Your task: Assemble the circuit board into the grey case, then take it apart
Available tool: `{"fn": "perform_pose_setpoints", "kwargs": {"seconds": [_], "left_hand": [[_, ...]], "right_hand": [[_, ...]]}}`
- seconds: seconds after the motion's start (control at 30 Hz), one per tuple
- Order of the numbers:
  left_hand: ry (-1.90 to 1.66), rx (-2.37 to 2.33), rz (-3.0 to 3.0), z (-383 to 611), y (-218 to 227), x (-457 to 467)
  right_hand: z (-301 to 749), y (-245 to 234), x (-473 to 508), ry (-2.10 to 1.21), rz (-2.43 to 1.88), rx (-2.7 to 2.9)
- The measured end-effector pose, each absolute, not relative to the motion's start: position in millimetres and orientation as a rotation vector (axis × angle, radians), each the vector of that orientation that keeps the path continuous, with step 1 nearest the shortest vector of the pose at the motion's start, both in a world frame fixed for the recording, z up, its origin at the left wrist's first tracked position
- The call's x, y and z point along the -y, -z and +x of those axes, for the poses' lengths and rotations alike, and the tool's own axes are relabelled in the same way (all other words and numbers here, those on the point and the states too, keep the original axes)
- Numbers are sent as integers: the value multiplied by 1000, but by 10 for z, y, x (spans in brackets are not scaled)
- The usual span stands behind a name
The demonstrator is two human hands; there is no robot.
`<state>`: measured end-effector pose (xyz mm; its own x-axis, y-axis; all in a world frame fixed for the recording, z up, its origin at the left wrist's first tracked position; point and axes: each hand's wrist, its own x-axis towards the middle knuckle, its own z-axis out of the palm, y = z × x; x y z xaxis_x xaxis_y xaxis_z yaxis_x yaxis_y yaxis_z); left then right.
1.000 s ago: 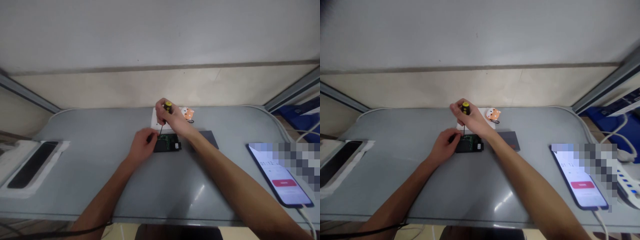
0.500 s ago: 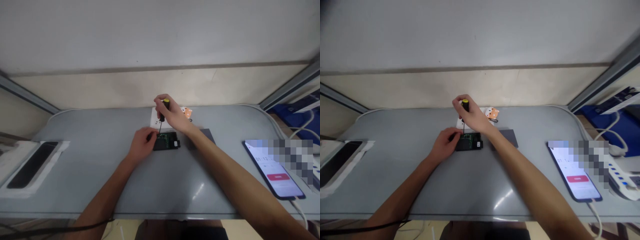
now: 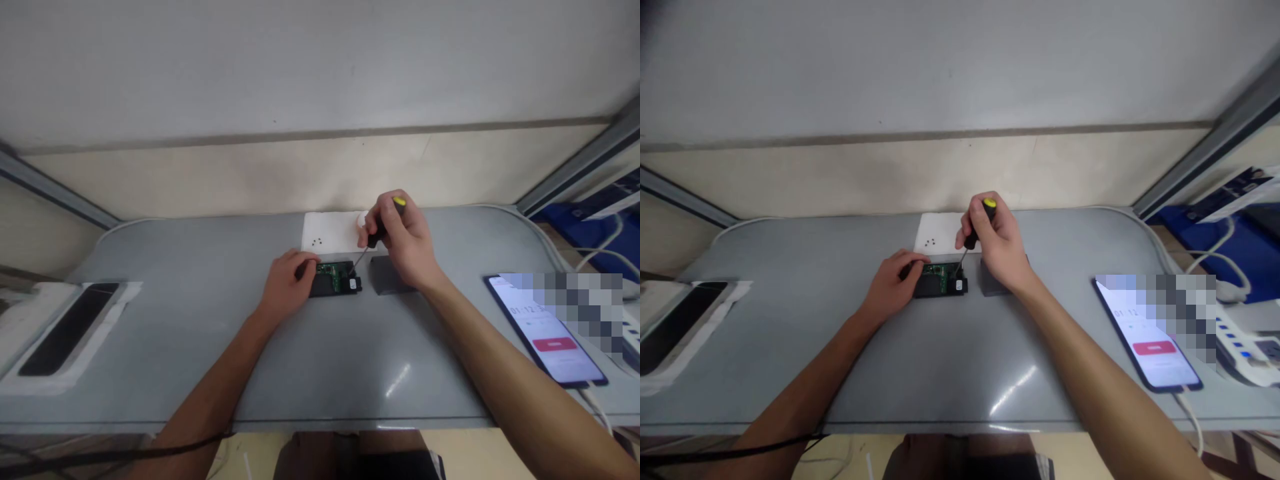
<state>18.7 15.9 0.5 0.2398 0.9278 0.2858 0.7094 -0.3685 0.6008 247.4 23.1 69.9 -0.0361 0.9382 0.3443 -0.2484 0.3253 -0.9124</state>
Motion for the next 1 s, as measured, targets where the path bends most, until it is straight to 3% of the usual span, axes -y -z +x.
{"fn": "perform_pose_setpoints", "kwargs": {"seconds": [0.13, 0.4, 1.0], "left_hand": [[-957, -1468, 2288, 215, -61, -82], [-617, -1202, 2598, 283, -81, 1], [-639, -1181, 2646, 306, -19, 12]], "right_hand": [[2458, -634, -165, -1102, -735, 1300], [2398, -541, -164, -1096, -765, 1352], [2327, -528, -220, -1263, -707, 1148]]}}
